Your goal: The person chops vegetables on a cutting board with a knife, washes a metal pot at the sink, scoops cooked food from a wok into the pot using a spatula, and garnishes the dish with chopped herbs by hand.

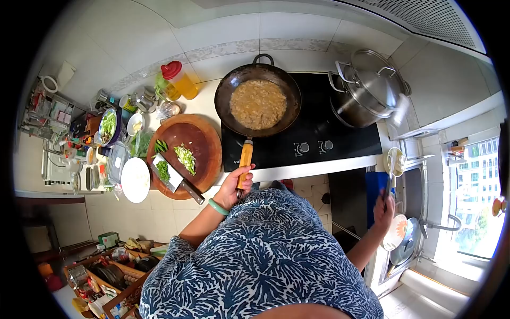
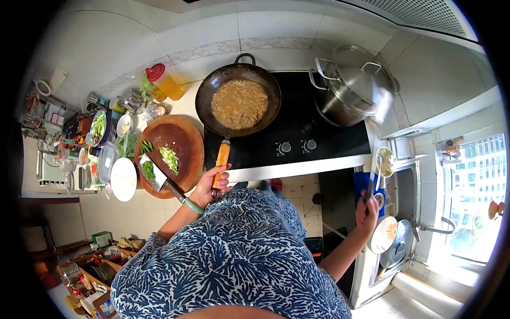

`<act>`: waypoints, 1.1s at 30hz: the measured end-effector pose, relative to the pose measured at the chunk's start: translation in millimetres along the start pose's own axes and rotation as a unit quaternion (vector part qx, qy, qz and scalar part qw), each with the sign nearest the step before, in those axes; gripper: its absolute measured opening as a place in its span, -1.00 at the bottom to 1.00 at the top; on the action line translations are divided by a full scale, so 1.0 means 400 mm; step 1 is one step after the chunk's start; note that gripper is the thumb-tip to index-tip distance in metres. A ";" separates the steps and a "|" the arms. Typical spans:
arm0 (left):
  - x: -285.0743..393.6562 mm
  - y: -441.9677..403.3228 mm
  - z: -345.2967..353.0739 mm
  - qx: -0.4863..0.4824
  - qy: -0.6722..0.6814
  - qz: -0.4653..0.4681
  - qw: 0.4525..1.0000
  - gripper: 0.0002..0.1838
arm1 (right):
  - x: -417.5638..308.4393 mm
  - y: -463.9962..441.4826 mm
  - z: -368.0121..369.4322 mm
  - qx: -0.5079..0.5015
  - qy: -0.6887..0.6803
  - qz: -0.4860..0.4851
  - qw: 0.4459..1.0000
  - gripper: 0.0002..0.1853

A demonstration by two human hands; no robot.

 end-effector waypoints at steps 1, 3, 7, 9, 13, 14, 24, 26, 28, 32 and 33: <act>-0.002 -0.001 0.000 -0.006 -0.001 0.000 1.000 -0.73 | -0.008 -0.035 0.036 -0.006 0.089 -0.003 0.996 -0.68; -0.006 -0.003 0.002 -0.014 -0.005 0.000 1.000 -0.73 | -0.038 -0.097 0.190 -0.098 0.210 0.057 0.971 -0.70; -0.010 -0.005 0.007 -0.021 0.006 0.005 1.000 -0.73 | -0.072 -0.213 0.443 -0.196 0.335 0.105 0.916 -0.76; -0.026 -0.012 0.021 -0.021 0.011 -0.006 1.000 -0.74 | -0.120 -0.271 0.525 -0.180 0.398 0.051 0.898 -0.79; -0.035 -0.005 0.034 -0.023 0.012 -0.010 1.000 -0.74 | -0.207 -0.364 0.675 -0.194 0.645 -0.005 0.739 -0.81; -0.034 -0.003 0.034 -0.026 0.014 -0.008 1.000 -0.74 | -0.210 -0.392 0.714 -0.207 0.668 -0.020 0.715 -0.81; -0.030 0.005 0.032 -0.057 -0.004 0.020 0.998 -0.70 | -0.152 -0.621 0.923 -0.237 0.826 0.048 0.510 -0.73; -0.029 0.010 0.036 -0.053 -0.030 0.019 0.998 -0.70 | -0.093 -0.682 0.861 -0.258 0.797 0.116 0.534 -0.82; -0.031 0.010 0.035 -0.061 -0.033 0.019 0.997 -0.70 | 0.016 -0.696 0.776 -0.290 0.729 0.219 0.580 -0.88; -0.039 0.014 0.052 -0.062 -0.037 0.027 0.997 -0.69 | 0.111 -0.636 0.748 -0.263 0.665 0.025 0.699 -0.67; -0.041 0.016 0.049 -0.057 -0.038 0.027 0.997 -0.69 | 0.113 -0.614 0.769 -0.266 0.676 -0.046 0.686 -0.65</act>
Point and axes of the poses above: each hand's wrist, its own y-axis away from the middle knuckle, its own z-axis out of the palm, x = y × z, the point moved 7 cm from there along -y, towards the middle knuckle, and after that the axes turned 10 degrees about y, right-handed, at the moved point
